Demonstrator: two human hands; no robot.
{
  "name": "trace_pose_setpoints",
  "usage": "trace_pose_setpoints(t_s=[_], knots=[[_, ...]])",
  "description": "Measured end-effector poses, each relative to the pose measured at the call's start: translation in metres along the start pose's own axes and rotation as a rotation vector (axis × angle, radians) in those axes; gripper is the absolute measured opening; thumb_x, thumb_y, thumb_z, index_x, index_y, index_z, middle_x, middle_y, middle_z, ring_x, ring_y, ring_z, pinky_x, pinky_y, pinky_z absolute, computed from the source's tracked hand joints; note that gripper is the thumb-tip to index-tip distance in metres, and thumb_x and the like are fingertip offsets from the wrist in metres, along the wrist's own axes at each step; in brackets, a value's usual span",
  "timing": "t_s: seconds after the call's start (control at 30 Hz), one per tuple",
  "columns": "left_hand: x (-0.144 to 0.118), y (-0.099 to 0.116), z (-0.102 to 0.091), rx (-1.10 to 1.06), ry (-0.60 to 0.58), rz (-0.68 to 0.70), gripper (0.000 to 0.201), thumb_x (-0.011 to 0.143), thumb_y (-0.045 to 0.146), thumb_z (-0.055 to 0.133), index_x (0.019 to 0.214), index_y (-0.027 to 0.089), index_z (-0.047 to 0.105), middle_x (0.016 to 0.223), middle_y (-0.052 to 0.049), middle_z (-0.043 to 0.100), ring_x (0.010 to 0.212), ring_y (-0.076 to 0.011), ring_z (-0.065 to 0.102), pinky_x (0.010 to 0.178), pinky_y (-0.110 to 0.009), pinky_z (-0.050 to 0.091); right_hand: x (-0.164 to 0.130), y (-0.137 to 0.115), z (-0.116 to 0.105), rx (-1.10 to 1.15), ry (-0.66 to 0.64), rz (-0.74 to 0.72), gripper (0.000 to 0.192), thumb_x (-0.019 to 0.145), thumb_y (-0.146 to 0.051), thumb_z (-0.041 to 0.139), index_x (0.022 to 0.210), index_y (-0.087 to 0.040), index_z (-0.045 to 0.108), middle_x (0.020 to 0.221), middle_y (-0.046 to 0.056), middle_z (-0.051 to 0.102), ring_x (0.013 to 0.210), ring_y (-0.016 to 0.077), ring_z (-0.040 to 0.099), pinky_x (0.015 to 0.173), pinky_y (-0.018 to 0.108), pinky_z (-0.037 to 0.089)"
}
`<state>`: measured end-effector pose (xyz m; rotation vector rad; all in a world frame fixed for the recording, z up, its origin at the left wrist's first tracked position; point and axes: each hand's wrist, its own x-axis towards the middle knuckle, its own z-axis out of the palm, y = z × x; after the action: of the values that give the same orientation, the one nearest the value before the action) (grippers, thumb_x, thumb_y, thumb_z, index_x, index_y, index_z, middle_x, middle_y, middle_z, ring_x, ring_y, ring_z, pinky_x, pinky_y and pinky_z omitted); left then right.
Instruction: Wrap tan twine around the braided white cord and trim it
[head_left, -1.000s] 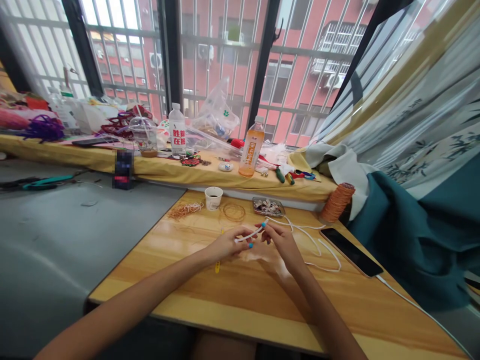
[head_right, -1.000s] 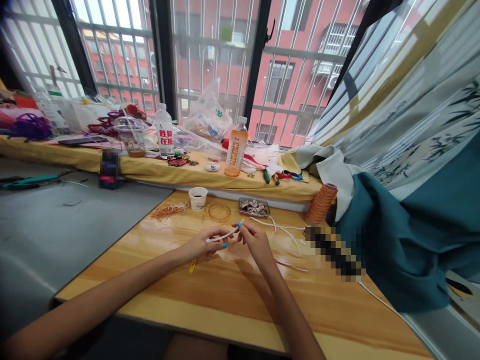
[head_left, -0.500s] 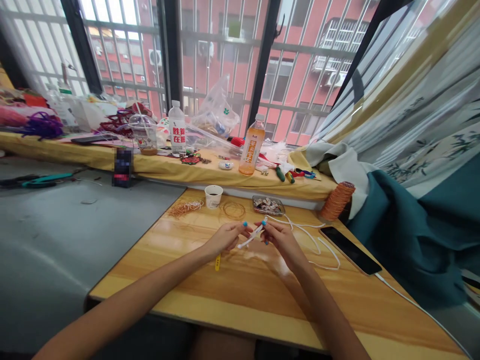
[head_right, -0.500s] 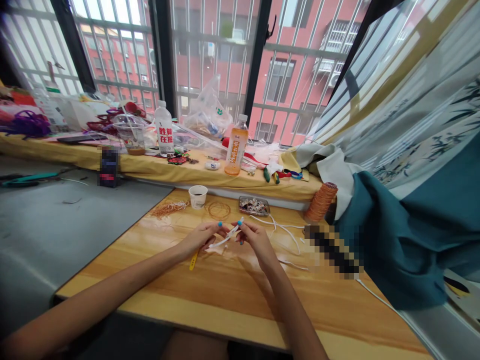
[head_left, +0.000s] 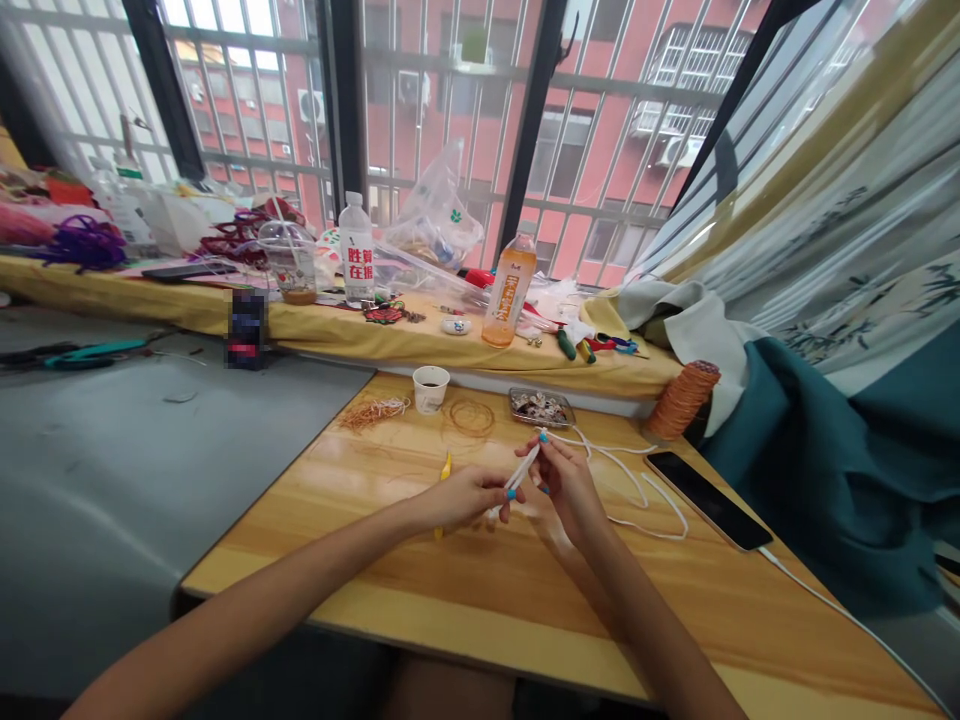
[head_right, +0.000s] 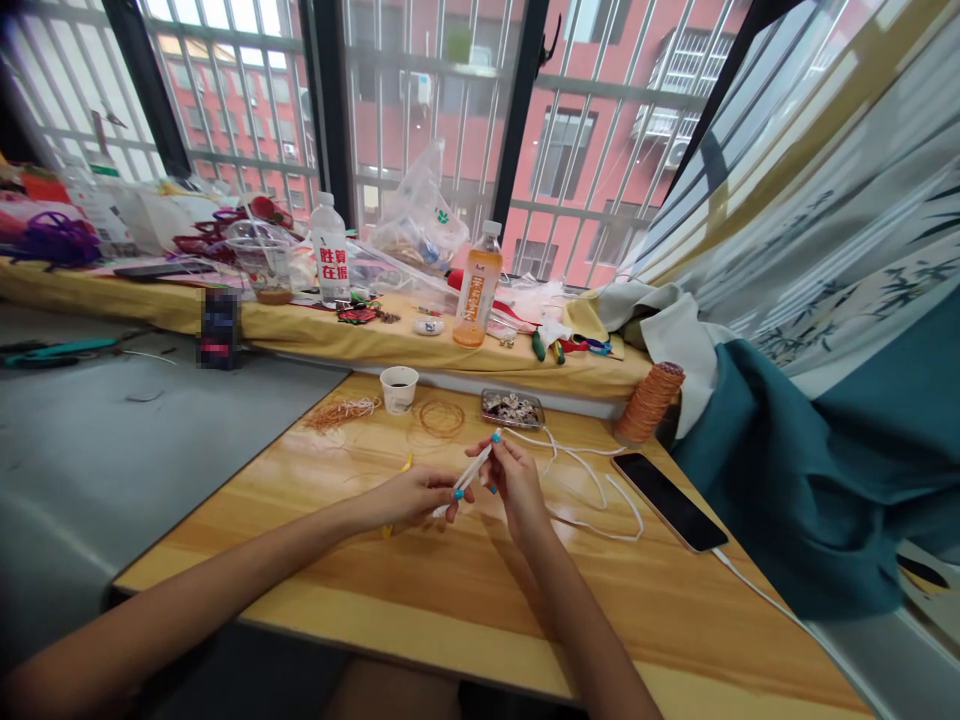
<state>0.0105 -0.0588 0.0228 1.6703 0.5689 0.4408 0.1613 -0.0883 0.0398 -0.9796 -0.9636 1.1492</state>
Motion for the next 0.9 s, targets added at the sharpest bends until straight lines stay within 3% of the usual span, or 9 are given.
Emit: trace_pose_setpoints(t_s=[0.2, 0.43, 0.67, 0.9], knots=[[0.000, 0.001, 0.000, 0.101, 0.002, 0.074, 0.023, 0.078, 0.027, 0.042, 0.087, 0.014, 0.058, 0.061, 0.002, 0.053, 0.056, -0.0086, 0.046, 0.054, -0.018, 0.032, 0.003, -0.001, -0.002, 0.145, 0.085, 0.014, 0.016, 0.058, -0.029, 0.063, 0.067, -0.018, 0.056, 0.062, -0.002, 0.056, 0.040, 0.0041, 0.036, 0.040, 0.018, 0.030], [0.002, -0.004, -0.002, 0.270, 0.124, 0.151, 0.024, 0.080, 0.025, 0.037, 0.087, 0.013, 0.058, 0.064, -0.001, 0.057, 0.064, -0.0121, 0.052, 0.060, -0.020, 0.038, 0.005, -0.003, -0.001, 0.150, 0.024, 0.012, 0.021, 0.059, -0.028, 0.065, 0.077, -0.019, 0.061, 0.066, -0.002, 0.055, 0.051, 0.0055, 0.043, 0.050, 0.019, 0.037], [-0.007, -0.012, 0.000, 0.877, 0.256, 0.353, 0.024, 0.081, 0.030, 0.039, 0.086, 0.017, 0.058, 0.075, -0.006, 0.061, 0.067, -0.0163, 0.053, 0.061, -0.024, 0.035, 0.008, 0.006, -0.006, -0.106, 0.008, -0.006, 0.029, 0.059, -0.033, 0.063, 0.083, -0.016, 0.060, 0.060, -0.002, 0.055, 0.043, 0.0045, 0.038, 0.042, 0.020, 0.026], [-0.006, -0.007, -0.004, 0.847, 0.359, 0.477, 0.029, 0.085, 0.031, 0.031, 0.098, 0.019, 0.054, 0.089, -0.006, 0.061, 0.079, -0.0157, 0.055, 0.067, -0.023, 0.036, 0.007, 0.003, -0.005, -0.017, -0.045, 0.014, 0.033, 0.060, -0.033, 0.062, 0.088, -0.019, 0.051, 0.064, -0.002, 0.062, 0.043, 0.0059, 0.042, 0.045, 0.019, 0.030]])
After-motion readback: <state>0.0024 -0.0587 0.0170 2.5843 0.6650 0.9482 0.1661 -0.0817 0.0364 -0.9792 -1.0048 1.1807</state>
